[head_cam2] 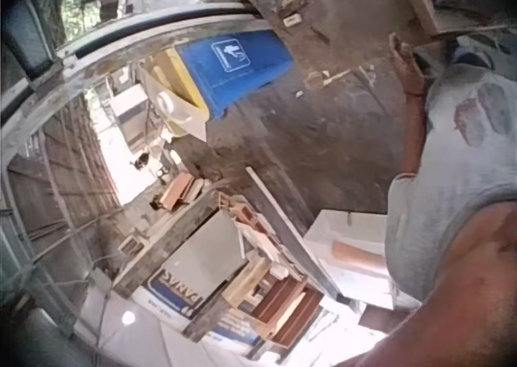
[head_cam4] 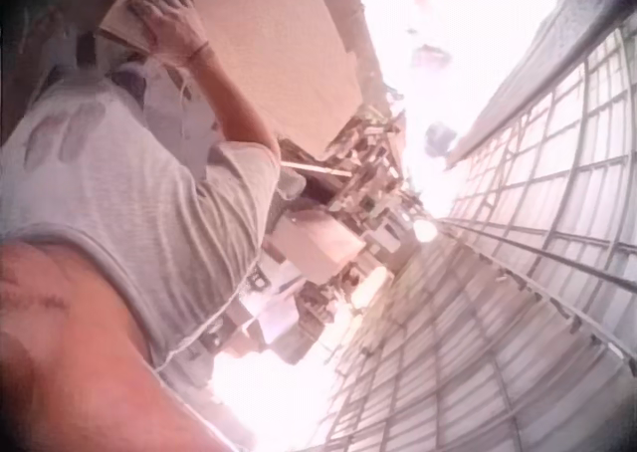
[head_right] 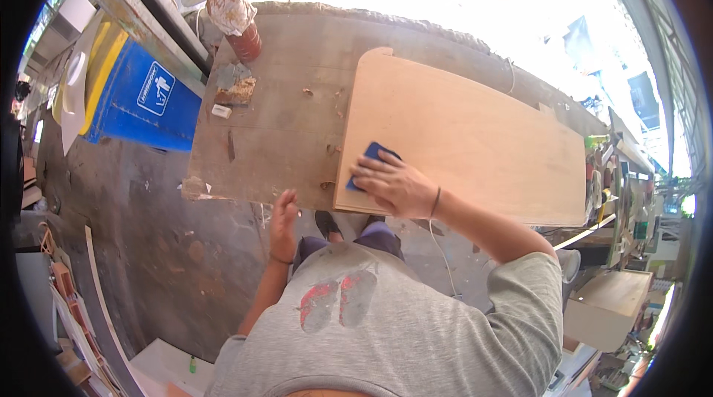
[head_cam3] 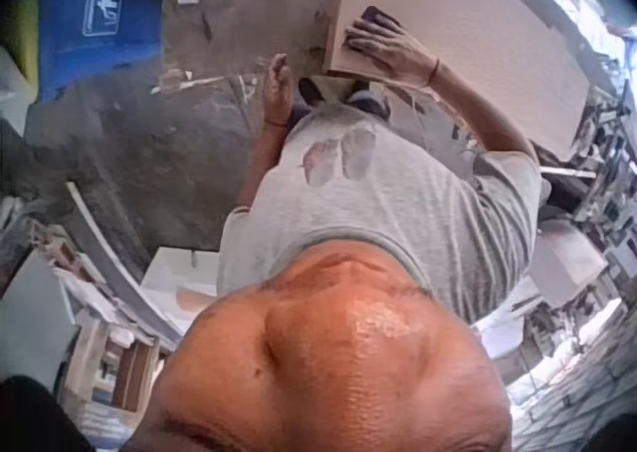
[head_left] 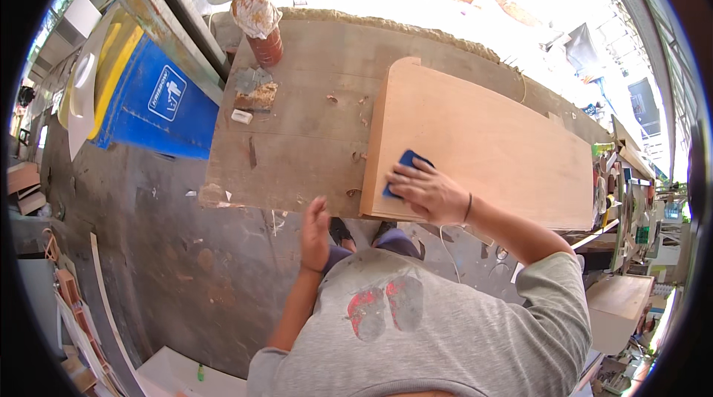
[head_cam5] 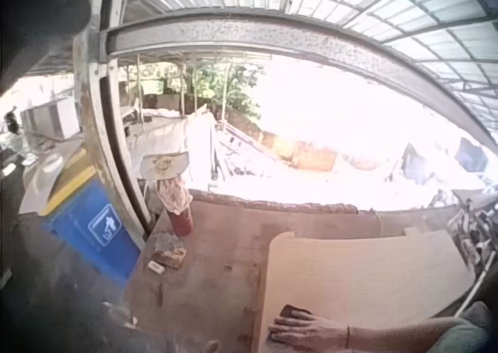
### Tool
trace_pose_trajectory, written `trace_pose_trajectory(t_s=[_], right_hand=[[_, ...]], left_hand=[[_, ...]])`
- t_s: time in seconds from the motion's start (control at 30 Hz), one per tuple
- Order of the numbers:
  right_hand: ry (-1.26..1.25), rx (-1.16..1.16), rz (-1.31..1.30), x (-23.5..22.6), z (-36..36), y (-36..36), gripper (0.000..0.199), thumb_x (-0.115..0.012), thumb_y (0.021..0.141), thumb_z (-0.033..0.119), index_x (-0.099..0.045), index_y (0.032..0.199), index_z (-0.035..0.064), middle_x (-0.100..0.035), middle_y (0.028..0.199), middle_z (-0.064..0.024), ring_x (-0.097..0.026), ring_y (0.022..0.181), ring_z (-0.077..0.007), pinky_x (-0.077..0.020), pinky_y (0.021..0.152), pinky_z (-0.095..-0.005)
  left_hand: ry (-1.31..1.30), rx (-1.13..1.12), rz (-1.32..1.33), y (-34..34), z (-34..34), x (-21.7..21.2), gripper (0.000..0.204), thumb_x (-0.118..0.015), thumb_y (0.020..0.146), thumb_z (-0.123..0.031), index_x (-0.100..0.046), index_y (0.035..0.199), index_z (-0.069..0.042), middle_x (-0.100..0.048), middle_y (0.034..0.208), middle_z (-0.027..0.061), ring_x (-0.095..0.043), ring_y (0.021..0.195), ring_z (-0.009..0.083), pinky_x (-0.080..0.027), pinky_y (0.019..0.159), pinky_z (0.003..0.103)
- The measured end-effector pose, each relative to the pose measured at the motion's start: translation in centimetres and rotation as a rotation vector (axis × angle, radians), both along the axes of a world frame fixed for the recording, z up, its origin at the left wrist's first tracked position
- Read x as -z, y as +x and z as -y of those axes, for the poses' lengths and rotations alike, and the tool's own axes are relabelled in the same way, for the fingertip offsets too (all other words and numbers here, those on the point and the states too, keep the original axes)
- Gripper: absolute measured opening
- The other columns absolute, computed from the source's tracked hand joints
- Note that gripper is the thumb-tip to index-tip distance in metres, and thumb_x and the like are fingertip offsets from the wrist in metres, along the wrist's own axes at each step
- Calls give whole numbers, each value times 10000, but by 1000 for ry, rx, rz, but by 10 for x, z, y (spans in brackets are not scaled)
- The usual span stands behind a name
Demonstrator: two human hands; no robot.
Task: The person uses a power sander on the edges of a wooden board, wipes the surface with a sanding block, and then applies glue from a bottle onto another wooden panel, spreading it with a small yellow spatula.
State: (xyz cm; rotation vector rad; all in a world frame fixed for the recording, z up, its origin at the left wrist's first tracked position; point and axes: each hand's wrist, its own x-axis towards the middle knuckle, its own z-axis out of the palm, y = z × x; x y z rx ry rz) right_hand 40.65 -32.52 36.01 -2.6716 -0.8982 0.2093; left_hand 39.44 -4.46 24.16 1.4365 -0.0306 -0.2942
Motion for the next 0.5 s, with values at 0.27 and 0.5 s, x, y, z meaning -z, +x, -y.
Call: trace_pose_trajectory(t_s=[0.27,0.5], right_hand=[[-67,460,373,54,67,181,439,-392,909,218,-403,1321,66,-362,1398,-170,-308,1326,-281,-144,1117,-460],[-399,178,563,49,50,178,431,-469,820,184,-479,1227,44,-468,1300,-154,-422,1228,-292,-274,1066,-407]], left_hand=[[-23,414,179,22,86,-42,643,-416,960,-279,-103,1427,33,-215,1468,173,-220,1355,252,-187,1084,319],[-43,403,277,27,83,-31,647,-413,962,-246,-77,1415,71,-169,1481,200,-171,1371,255,-150,1096,321]])
